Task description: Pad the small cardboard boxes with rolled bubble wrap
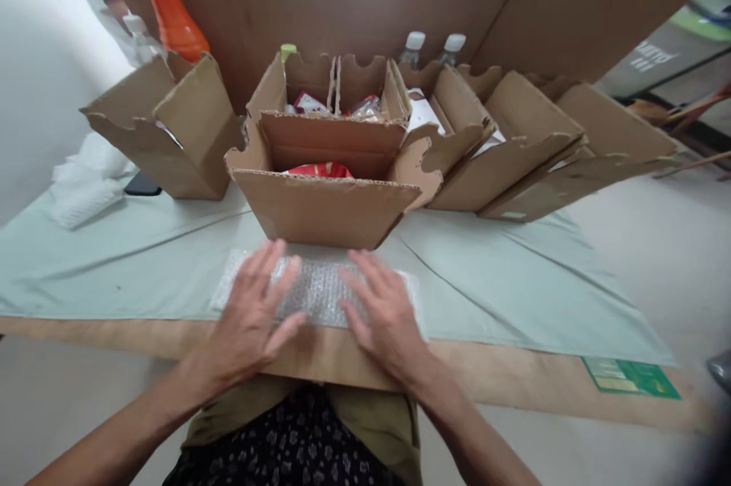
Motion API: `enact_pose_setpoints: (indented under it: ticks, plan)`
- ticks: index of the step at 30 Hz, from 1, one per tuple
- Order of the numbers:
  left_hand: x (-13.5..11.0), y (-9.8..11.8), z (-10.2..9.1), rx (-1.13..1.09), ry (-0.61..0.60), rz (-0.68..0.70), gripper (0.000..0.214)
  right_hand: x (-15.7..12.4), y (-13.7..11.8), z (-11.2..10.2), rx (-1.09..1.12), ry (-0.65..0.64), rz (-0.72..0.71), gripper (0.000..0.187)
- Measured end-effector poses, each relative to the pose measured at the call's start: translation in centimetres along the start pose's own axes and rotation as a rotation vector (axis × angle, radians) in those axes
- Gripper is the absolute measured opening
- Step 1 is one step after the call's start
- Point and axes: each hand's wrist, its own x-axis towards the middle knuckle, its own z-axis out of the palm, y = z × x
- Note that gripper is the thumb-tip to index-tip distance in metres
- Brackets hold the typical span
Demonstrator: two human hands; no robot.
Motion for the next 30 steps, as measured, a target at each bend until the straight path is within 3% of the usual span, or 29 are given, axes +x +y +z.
enact_pose_setpoints:
  ticks: [2, 5, 9, 14, 19, 22, 25, 30]
  plan:
    - [0.5, 0.3, 1.7, 0.06, -0.138, 0.135, 0.062, 0.5, -0.9, 1.8, -0.016, -0.188, -0.061, 0.044]
    - [-0.7, -2.2, 3.4, 0.17, -0.226, 0.186, 0.059, -1.0, 1.3, 2.5, -0.072, -0.305, -0.073, 0.052]
    - [-3.7, -6.3, 3.6, 0.266, -0.157, 0.076, 0.06, -5.6, 6.7, 0.6, -0.258, -0.2, -0.021, 0.056]
    - [-4.8, -6.7, 3.4, 0.279, -0.136, 0.006, 0.069, -8.5, 9.2, -0.5, -0.362, -0.112, 0.058, 0.064]
    - [-4.5, -6.5, 3.2, 0.208, -0.13, -0.03, 0.072, -7.9, 9.7, -1.1, -0.238, -0.092, 0.117, 0.057]
    - [-4.7, -7.1, 2.6, 0.146, -0.055, -0.189, 0.068, -7.0, 10.6, -1.4, -0.218, -0.028, 0.2, 0.044]
    - [-4.8, -7.9, 2.2, 0.186, 0.035, -0.331, 0.052, -6.0, 11.0, -0.8, -0.264, -0.001, 0.193, 0.04]
    - [-4.4, -7.9, 2.3, 0.171, 0.15, -0.24, 0.025, -4.8, 9.6, -0.3, -0.15, 0.018, 0.168, 0.024]
